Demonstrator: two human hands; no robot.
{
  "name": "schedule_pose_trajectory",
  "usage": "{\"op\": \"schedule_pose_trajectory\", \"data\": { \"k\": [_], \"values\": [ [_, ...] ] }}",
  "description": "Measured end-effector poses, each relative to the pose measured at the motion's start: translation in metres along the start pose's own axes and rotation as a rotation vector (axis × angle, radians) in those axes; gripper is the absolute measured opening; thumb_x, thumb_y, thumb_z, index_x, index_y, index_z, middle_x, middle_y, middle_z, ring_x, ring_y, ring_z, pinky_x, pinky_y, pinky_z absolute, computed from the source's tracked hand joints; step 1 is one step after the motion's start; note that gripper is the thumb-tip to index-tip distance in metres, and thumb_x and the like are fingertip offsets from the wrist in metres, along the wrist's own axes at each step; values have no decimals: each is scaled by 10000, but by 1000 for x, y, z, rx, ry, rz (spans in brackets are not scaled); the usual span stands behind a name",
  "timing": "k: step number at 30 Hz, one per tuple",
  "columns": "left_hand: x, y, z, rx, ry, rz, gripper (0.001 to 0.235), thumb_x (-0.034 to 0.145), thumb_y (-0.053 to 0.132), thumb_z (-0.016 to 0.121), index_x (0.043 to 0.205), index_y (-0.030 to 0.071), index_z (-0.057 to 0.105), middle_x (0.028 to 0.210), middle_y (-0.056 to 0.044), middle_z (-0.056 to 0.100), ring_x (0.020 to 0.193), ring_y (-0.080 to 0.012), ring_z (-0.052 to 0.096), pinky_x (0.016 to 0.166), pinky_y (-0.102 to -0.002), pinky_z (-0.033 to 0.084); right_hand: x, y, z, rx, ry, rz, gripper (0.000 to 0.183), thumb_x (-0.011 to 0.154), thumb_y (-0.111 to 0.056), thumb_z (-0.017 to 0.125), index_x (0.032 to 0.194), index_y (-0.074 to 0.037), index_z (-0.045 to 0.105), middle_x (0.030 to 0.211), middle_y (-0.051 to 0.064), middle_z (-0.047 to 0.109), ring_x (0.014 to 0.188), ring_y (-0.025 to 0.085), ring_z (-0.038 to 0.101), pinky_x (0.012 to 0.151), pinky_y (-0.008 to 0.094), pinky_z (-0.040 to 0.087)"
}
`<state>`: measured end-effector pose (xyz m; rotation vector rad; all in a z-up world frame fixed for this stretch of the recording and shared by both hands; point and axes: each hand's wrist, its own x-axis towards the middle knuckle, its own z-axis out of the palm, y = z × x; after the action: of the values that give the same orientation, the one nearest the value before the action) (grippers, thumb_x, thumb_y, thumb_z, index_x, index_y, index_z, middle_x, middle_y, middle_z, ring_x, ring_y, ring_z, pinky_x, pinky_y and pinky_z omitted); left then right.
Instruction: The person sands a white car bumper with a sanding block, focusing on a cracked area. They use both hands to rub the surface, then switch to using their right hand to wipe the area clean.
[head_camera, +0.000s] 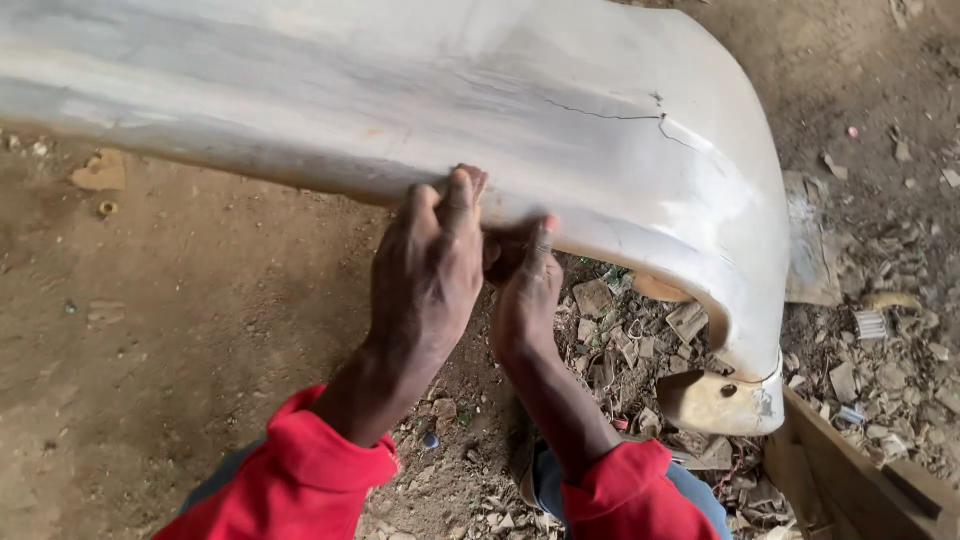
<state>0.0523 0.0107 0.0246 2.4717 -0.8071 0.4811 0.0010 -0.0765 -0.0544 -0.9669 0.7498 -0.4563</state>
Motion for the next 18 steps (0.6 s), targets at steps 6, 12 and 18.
{"op": "schedule_pose_trajectory", "data": {
  "k": [6,12,18],
  "values": [
    [-12,2,-12,74,-59,5,350,1105,113,731,1402,-69,763,957,-159,638,809,-286,765,656,-418,659,14,3,2,32,-41,-53,713,1182,-630,427,806,-86,694,705,70,614,674,181,636,688,325,524],
    [-28,-1,3,100,-68,37,415,1098,168,722,1473,-12,722,997,-120,616,852,-277,761,684,-421,656,12,9,0,27,-40,-41,693,1173,-635,441,889,-95,769,749,54,617,711,156,614,725,308,542],
    [-4,-16,41,136,30,61,419,1111,188,758,1468,-28,719,1093,-172,683,914,-275,784,732,-385,663,-8,-19,23,41,46,-17,671,1116,-666,521,873,-99,787,730,12,693,666,104,641,694,272,595]
  ]
}}
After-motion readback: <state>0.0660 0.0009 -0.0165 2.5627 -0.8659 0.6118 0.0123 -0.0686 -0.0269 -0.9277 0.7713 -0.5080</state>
